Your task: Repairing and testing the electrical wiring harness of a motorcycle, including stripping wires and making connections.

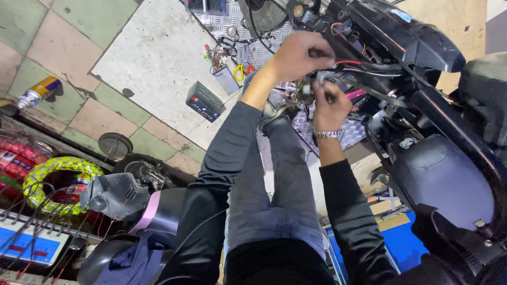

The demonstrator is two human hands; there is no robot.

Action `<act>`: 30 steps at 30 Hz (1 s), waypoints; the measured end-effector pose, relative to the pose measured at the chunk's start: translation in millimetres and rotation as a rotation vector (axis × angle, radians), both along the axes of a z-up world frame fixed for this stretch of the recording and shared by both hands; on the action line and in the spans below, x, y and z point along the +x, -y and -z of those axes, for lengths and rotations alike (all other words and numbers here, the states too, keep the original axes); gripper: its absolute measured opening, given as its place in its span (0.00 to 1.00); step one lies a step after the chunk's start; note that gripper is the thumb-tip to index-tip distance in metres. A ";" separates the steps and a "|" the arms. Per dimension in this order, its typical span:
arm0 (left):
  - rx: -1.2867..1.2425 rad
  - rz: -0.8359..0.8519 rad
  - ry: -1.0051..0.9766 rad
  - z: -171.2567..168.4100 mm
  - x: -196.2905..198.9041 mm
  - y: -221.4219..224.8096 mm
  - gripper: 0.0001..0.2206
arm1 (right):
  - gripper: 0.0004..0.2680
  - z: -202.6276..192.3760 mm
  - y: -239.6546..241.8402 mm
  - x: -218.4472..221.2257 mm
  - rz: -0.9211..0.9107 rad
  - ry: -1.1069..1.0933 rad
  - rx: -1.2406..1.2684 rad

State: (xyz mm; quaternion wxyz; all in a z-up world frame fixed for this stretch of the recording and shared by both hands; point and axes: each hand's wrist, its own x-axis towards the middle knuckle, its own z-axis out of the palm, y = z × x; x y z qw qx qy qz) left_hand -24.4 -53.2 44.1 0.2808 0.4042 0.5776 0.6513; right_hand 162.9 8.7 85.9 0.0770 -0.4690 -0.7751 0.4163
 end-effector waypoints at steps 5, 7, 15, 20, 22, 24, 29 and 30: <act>-0.100 0.185 -0.199 2.0 -17.6 -6.7 0.08 | 0.05 1.8 4.3 -11.9 -0.005 -0.135 0.003; -0.090 0.255 -0.168 -10.9 -24.3 -11.6 0.08 | 0.05 6.6 5.7 -3.7 0.017 -0.142 -0.021; -0.243 0.048 -0.415 -10.6 -9.3 -32.9 0.06 | 0.07 -5.7 11.5 -4.8 0.109 -0.155 -0.093; -0.084 0.176 -0.320 -10.0 -23.1 -38.0 0.07 | 0.07 0.3 -3.0 -4.2 0.057 -0.162 0.036; -0.116 0.193 -0.260 -18.5 -27.3 -35.3 0.06 | 0.07 2.2 -8.4 -4.8 0.072 -0.192 0.043; -0.149 0.208 -0.197 -24.7 -29.5 -33.6 0.05 | 0.07 3.7 -12.8 -4.4 0.086 -0.219 0.048; -0.267 0.330 0.293 -39.4 -28.5 -29.2 0.02 | 0.08 1.2 -16.7 -4.8 0.155 -0.274 -0.046; -0.268 0.332 0.289 -37.4 -27.4 -28.7 0.02 | 0.08 -1.0 -16.8 -7.1 0.157 -0.279 -0.047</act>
